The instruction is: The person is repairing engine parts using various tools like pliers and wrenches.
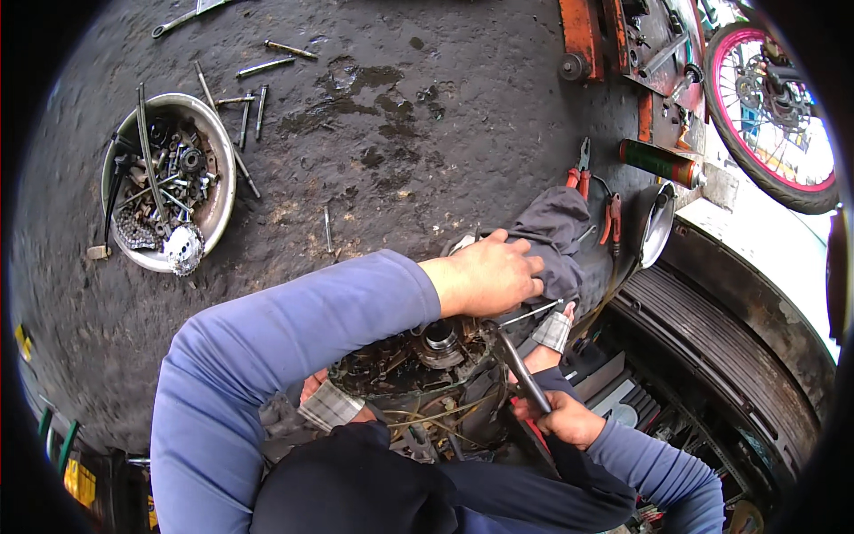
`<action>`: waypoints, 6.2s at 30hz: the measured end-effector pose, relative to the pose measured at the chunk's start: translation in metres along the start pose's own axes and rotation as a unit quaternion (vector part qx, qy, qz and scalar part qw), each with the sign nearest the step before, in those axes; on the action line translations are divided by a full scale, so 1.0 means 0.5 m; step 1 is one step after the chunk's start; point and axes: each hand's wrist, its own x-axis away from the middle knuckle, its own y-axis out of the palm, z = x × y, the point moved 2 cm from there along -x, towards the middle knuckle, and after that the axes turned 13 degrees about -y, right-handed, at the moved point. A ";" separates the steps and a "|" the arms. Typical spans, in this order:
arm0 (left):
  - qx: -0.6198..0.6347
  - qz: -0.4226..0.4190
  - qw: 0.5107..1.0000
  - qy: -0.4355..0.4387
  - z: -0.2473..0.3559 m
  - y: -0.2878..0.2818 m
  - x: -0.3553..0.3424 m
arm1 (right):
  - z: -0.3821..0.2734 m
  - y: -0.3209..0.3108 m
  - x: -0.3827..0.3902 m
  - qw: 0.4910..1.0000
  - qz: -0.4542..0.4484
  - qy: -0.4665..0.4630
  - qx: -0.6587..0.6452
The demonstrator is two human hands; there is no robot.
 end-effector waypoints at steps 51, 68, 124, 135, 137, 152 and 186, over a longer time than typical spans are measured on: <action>0.032 -0.077 0.992 -0.098 -0.005 0.010 -0.046 | -0.049 0.004 -0.080 0.961 -0.165 -0.118 0.189; 0.016 -0.027 0.994 -0.105 -0.003 0.019 -0.045 | -0.026 0.034 -0.094 0.974 -0.033 0.102 0.199; 0.025 -0.020 0.991 -0.127 -0.001 0.009 -0.020 | -0.045 0.071 -0.043 0.978 -0.007 0.121 0.169; 0.019 -0.022 0.993 -0.118 0.000 0.008 -0.032 | -0.020 0.079 -0.045 0.948 0.085 -0.002 0.307; 0.024 -0.021 0.993 -0.115 0.000 0.011 -0.037 | -0.007 0.075 -0.043 0.946 0.093 -0.033 0.308; 0.071 -0.014 0.994 -0.076 -0.018 0.016 -0.024 | 0.031 0.100 -0.052 0.950 0.117 -0.128 0.258; -0.088 0.190 0.945 -0.253 0.159 -0.118 0.294 | -0.530 0.206 0.167 0.994 -0.084 0.055 0.032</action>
